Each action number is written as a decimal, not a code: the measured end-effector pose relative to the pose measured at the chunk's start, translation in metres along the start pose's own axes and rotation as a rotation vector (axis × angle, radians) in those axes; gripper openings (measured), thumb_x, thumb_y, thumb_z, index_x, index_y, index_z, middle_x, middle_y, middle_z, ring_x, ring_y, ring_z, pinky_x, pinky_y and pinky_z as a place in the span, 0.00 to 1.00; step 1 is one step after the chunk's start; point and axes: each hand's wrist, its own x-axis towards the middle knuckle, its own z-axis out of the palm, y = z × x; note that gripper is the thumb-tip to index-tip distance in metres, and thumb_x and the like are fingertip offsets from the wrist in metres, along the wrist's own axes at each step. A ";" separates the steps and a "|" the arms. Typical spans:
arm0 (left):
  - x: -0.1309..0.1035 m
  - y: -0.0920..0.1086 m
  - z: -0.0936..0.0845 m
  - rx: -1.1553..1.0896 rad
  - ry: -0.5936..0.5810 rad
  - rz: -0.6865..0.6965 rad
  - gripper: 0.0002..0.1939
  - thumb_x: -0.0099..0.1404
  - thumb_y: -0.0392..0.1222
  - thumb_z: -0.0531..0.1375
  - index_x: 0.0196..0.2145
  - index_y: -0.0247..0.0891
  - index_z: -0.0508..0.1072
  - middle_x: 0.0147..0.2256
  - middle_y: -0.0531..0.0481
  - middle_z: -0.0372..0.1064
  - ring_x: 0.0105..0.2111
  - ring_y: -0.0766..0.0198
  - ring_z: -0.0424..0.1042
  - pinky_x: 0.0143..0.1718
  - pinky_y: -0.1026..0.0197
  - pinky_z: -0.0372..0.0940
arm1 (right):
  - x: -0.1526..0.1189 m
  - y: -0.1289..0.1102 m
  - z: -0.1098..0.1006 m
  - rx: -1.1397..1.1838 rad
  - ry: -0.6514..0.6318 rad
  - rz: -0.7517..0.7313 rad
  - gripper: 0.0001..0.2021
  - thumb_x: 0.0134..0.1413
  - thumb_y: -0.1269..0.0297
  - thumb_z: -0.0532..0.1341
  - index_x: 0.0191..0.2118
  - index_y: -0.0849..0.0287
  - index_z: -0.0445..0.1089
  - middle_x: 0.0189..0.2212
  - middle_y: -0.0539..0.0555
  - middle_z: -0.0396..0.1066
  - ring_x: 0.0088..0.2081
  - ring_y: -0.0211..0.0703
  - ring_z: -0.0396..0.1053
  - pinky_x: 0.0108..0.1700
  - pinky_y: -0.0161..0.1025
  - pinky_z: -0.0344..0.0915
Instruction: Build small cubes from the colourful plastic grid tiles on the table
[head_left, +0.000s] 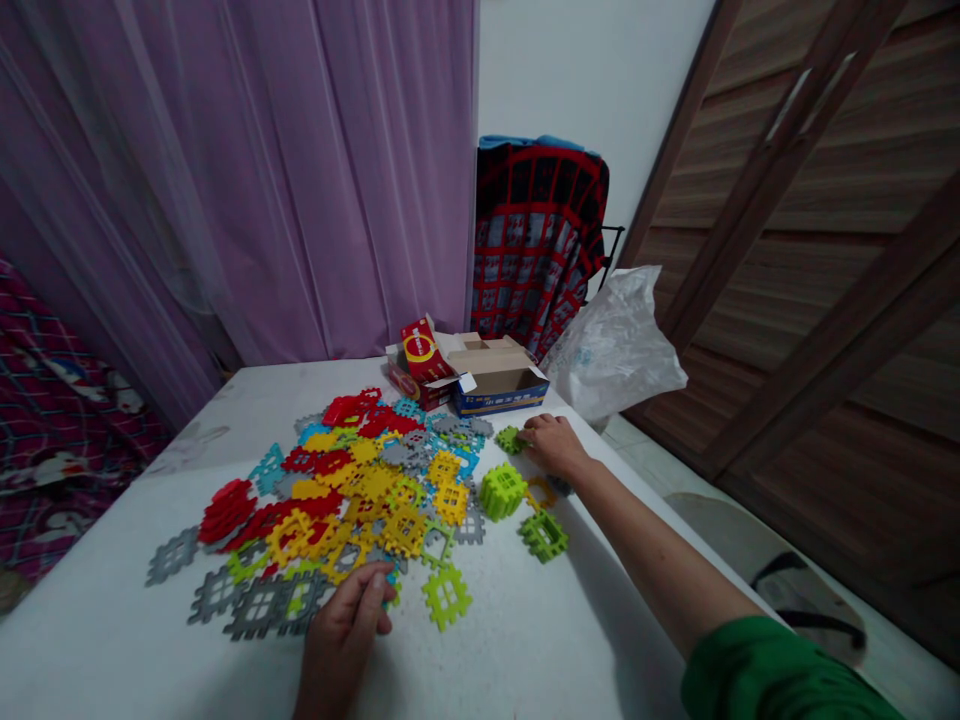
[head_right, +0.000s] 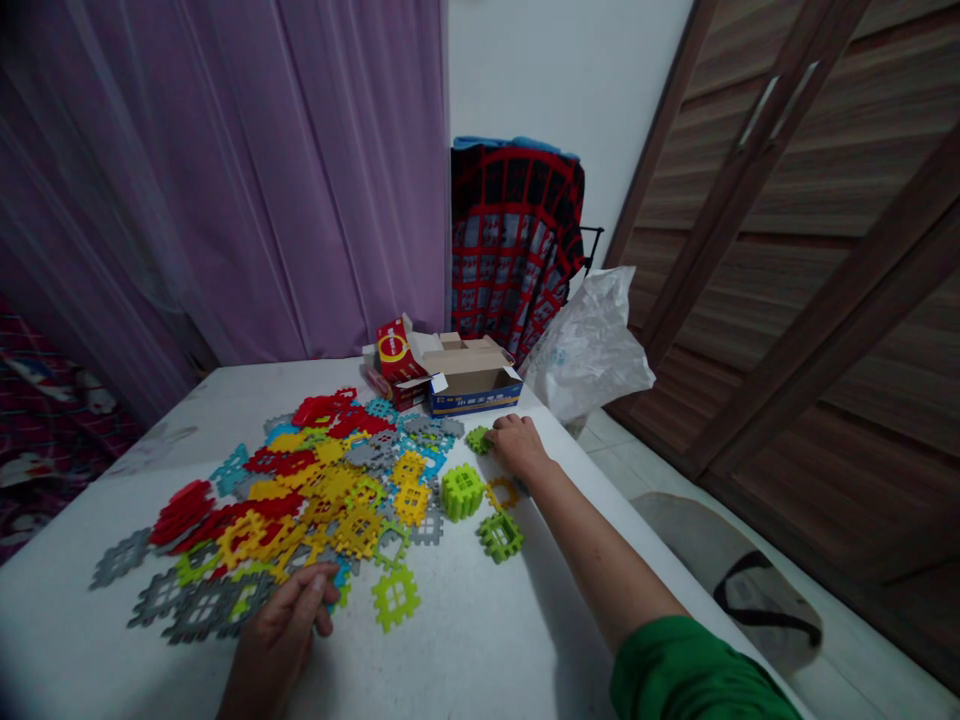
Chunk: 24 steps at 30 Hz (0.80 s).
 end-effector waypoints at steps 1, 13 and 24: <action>0.000 0.000 0.000 -0.004 -0.006 0.011 0.30 0.55 0.70 0.57 0.34 0.39 0.79 0.21 0.53 0.72 0.18 0.64 0.70 0.24 0.62 0.69 | 0.001 0.000 0.000 -0.002 -0.003 -0.006 0.14 0.59 0.63 0.60 0.50 0.52 0.74 0.51 0.59 0.72 0.52 0.52 0.63 0.46 0.44 0.55; 0.000 0.002 -0.002 -0.002 -0.024 0.014 0.29 0.56 0.69 0.57 0.35 0.39 0.79 0.23 0.52 0.74 0.20 0.63 0.71 0.25 0.61 0.70 | 0.010 -0.001 -0.003 -0.028 -0.048 -0.039 0.14 0.59 0.62 0.60 0.50 0.53 0.74 0.49 0.58 0.74 0.51 0.52 0.64 0.45 0.43 0.54; -0.002 0.004 -0.002 -0.011 -0.021 -0.020 0.30 0.55 0.70 0.58 0.35 0.38 0.78 0.23 0.52 0.73 0.20 0.63 0.70 0.25 0.61 0.69 | 0.014 -0.002 0.003 -0.023 -0.033 -0.033 0.14 0.59 0.62 0.59 0.49 0.54 0.74 0.47 0.58 0.74 0.50 0.52 0.65 0.45 0.43 0.55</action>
